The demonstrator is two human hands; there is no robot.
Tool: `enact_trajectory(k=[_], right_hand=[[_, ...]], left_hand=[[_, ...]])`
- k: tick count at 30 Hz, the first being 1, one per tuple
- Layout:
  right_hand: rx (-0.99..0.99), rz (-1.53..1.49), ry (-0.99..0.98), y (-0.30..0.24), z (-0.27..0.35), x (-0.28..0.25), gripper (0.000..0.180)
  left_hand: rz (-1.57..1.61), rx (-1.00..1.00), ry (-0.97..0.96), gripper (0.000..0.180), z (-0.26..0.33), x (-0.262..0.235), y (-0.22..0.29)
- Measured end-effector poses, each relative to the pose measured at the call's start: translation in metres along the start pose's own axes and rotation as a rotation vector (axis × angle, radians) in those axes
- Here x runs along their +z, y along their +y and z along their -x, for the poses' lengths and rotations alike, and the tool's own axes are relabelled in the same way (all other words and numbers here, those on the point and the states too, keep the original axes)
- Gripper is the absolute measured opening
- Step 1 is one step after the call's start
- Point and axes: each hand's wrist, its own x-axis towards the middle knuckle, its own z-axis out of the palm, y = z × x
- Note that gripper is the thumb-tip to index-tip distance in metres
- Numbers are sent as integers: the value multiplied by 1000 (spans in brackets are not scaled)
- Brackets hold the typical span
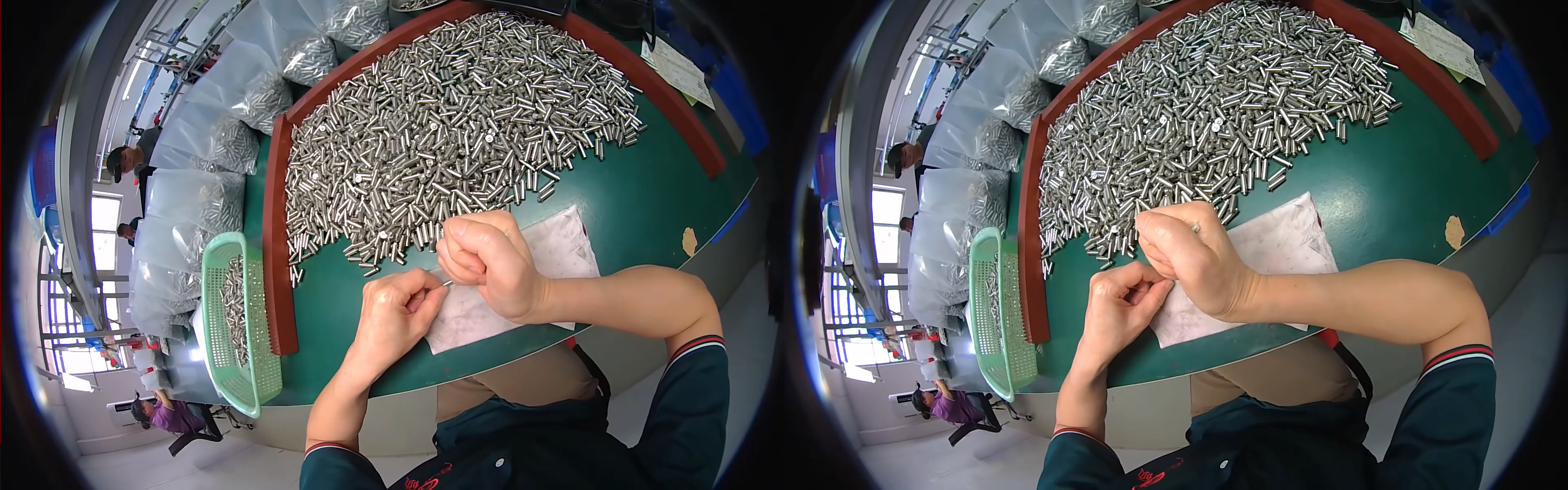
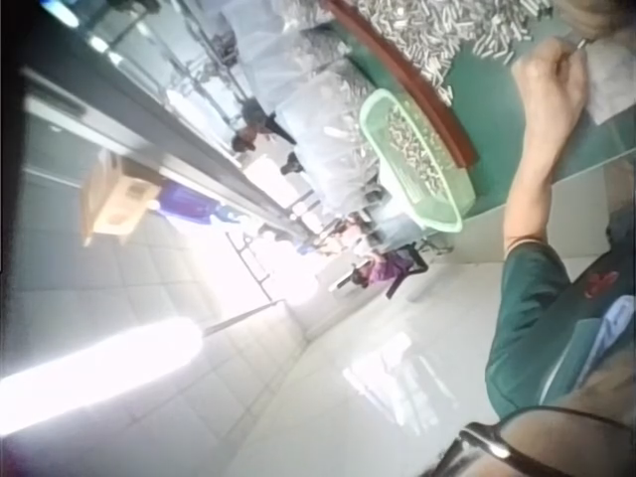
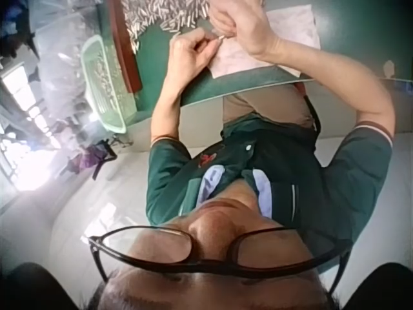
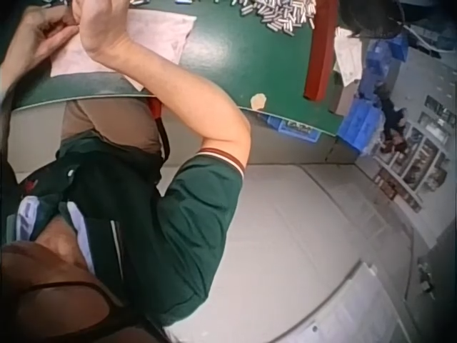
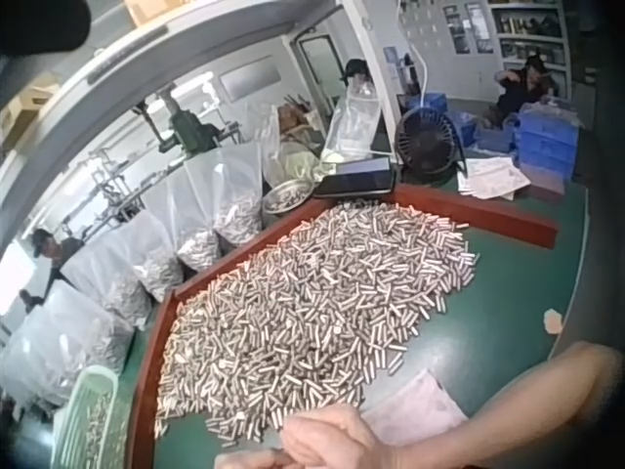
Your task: Inspecting and sorting small metal pins at a workbench in a factory setting.
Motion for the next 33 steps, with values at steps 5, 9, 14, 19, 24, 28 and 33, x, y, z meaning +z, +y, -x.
enact_trajectory(k=[5, 9, 14, 19, 24, 28, 33], right_hand=[[-13, -8, -5, -2, 0, -2, 35], [7, 9, -6, 0, -1, 0, 35], [30, 30, -18, 0, 1, 0, 36], [39, 30, -25, 1, 2, -2, 38], [48, 39, -16, 0, 1, -1, 37], [39, 39, -19, 2, -1, 0, 37], [41, 46, -12, -1, -1, -2, 37]], left_hand=[[-6, 17, 7, 9, -2, 1, 0], [0, 1, 6, 8, -2, -1, 0], [474, -219, -42, 9, -4, -11, -7], [1475, -449, -200, 7, -7, -17, -22], [1517, -510, -173, 16, -10, -22, -20], [1504, -485, -188, 20, -7, -24, -26], [1516, -498, -94, 19, -11, -26, -19]])
